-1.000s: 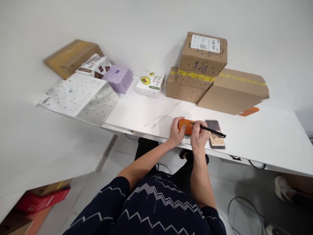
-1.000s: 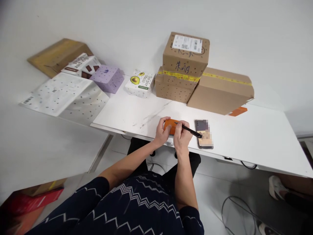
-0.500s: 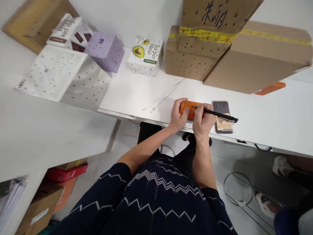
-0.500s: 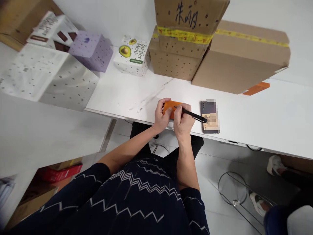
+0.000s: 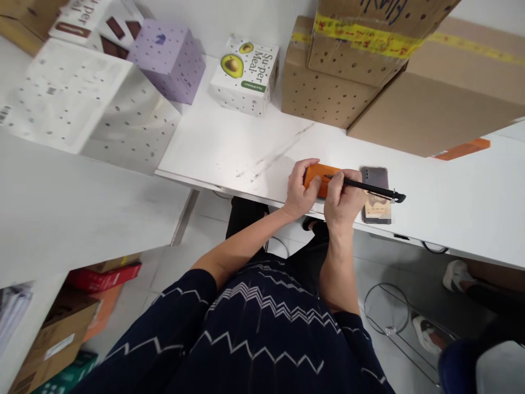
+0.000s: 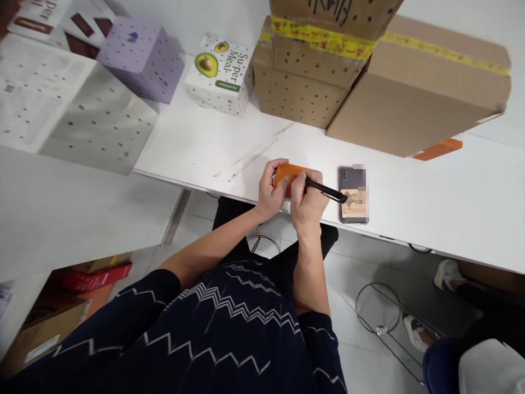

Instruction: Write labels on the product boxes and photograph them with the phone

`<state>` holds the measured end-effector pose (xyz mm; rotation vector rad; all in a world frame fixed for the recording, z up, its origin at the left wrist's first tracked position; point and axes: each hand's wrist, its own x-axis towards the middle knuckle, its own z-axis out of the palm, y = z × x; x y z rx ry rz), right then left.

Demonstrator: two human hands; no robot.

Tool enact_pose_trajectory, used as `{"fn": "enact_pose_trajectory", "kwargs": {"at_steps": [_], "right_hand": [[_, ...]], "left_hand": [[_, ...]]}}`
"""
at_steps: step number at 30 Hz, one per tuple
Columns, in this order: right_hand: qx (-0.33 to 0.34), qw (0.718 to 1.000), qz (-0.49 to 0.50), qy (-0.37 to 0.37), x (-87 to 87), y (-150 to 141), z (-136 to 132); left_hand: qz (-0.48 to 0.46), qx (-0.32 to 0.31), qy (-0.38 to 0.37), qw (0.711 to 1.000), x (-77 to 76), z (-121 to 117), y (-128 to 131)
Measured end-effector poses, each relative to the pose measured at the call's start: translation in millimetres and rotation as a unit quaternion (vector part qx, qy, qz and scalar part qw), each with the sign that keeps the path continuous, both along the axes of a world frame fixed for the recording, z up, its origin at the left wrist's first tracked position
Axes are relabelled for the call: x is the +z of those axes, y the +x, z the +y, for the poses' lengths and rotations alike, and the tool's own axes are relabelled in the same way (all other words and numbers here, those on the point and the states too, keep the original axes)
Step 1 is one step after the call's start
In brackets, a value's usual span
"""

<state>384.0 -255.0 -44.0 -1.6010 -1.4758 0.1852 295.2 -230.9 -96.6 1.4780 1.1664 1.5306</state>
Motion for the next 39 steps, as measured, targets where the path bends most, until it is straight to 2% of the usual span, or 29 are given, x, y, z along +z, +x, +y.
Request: {"fn": "enact_pose_trajectory", "kwargs": {"at_steps": [8,11,13,15,16,18,20,21,23,26,28,30,32,34,35,36,39], "right_hand": [[-0.004,0.999,0.033,0.004,-1.8,0,0],[-0.029,0.990,0.137,0.020,-3.3,-3,-2],[-0.060,0.970,0.230,0.050,-6.2,1,-4],[-0.086,0.954,0.277,0.080,-12.9,13,-7],[-0.095,0.953,0.273,0.087,-18.0,22,-8],[-0.092,0.972,0.205,0.070,-30.7,44,-9],[-0.061,0.997,0.050,0.014,-44.0,65,-9],[-0.030,0.998,-0.040,-0.029,-49.8,72,-9],[0.022,0.973,-0.195,-0.118,-57.8,78,-8],[0.044,0.925,-0.318,-0.203,-60.3,72,-5],[0.033,0.914,-0.340,-0.219,-57.5,67,-3],[-0.013,0.918,-0.325,-0.226,-53.2,70,-4],[-0.113,0.922,-0.283,-0.237,-48.8,80,-9],[-0.220,0.913,-0.230,-0.254,-45.5,93,-16],[-0.250,0.909,-0.205,-0.264,-44.6,100,-19],[-0.260,0.907,-0.185,-0.274,-44.1,105,-22],[-0.211,0.920,-0.151,-0.294,-43.5,113,-22]], "left_hand": [[0.008,-0.004,-0.003,1.000,1.5,0,-1],[0.022,-0.002,-0.001,1.000,1.1,-1,-1],[0.025,0.004,-0.001,1.000,0.9,-1,-1],[0.019,0.010,0.000,1.000,0.7,-1,-1],[0.015,0.011,-0.001,1.000,0.5,0,-1],[0.004,0.008,-0.001,1.000,0.1,0,-1],[-0.003,0.002,-0.002,1.000,-0.6,0,-2],[-0.004,-0.001,-0.004,1.000,-1.0,0,-2],[-0.004,-0.004,-0.009,1.000,-1.6,0,-3],[0.000,-0.001,-0.014,1.000,-0.7,0,-3],[0.001,0.001,-0.019,1.000,1.0,0,-3],[0.000,0.001,-0.028,1.000,3.0,0,-2],[-0.002,0.000,-0.036,0.999,4.8,-1,-2],[-0.004,-0.001,-0.037,0.999,6.4,-2,-1],[-0.003,0.000,-0.035,0.999,7.1,-3,-2],[-0.001,0.002,-0.033,0.999,7.8,-3,-2],[0.000,0.009,-0.035,0.999,9.2,-4,-3]]}}
